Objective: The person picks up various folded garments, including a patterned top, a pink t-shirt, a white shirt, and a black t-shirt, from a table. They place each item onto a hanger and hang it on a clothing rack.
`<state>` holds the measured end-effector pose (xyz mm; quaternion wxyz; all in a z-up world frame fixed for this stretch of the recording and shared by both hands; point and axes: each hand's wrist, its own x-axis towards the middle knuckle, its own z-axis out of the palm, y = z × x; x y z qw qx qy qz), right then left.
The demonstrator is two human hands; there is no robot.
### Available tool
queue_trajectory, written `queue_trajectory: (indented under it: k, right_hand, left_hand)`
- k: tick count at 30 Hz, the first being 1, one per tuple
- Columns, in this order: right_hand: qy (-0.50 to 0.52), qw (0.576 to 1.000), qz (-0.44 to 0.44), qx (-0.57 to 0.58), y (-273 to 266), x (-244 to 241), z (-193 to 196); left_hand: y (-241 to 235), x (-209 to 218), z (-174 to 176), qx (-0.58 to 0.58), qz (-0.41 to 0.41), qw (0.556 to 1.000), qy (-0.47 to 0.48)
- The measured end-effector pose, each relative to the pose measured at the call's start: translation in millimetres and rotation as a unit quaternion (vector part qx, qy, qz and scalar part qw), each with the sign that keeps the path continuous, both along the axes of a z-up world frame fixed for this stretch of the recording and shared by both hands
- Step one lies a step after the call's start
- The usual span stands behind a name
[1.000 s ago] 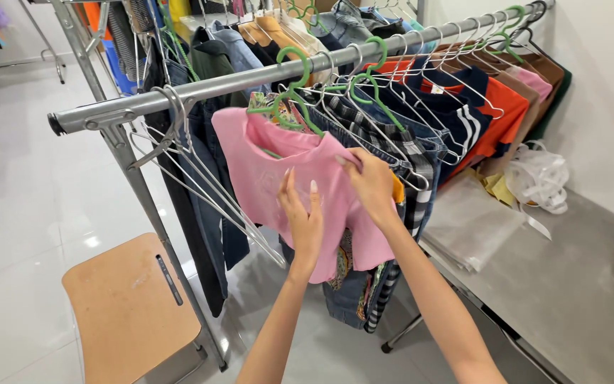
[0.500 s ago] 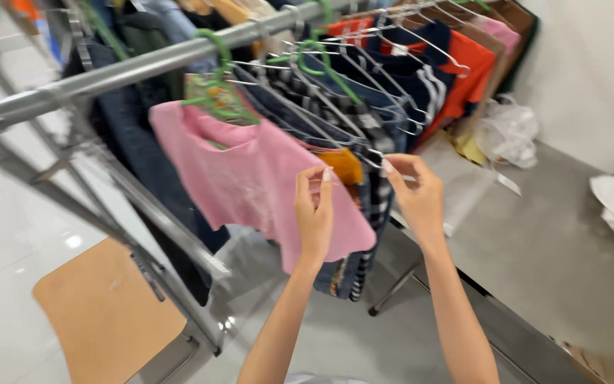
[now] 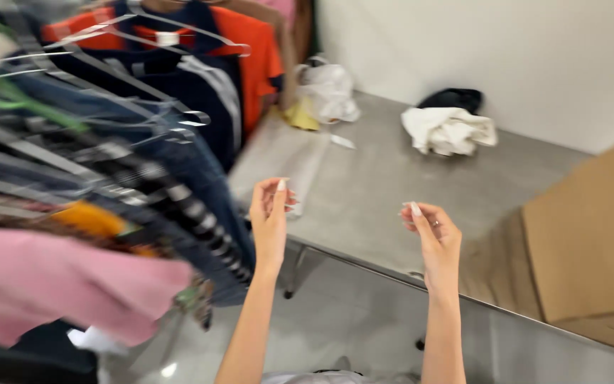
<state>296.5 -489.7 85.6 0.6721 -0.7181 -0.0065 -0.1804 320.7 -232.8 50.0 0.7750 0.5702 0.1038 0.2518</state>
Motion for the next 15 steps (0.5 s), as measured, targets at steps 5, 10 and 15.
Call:
queue_trajectory:
  k: [5, 10, 15]
  right_hand:
    - [0.025, 0.994, -0.102, 0.026, -105, -2, -20]
    - [0.070, 0.983, -0.163, 0.046, -181, -5, -39]
    - [0.114, 0.977, -0.175, 0.047, -219, 12, -60]
  left_hand:
    - [-84, 50, -22, -0.016, -0.057, 0.998, 0.019]
    - [-164, 70, -21, -0.025, -0.115, 0.991, 0.068]
    - [-215, 79, -24, -0.048, -0.150, 0.978, 0.136]
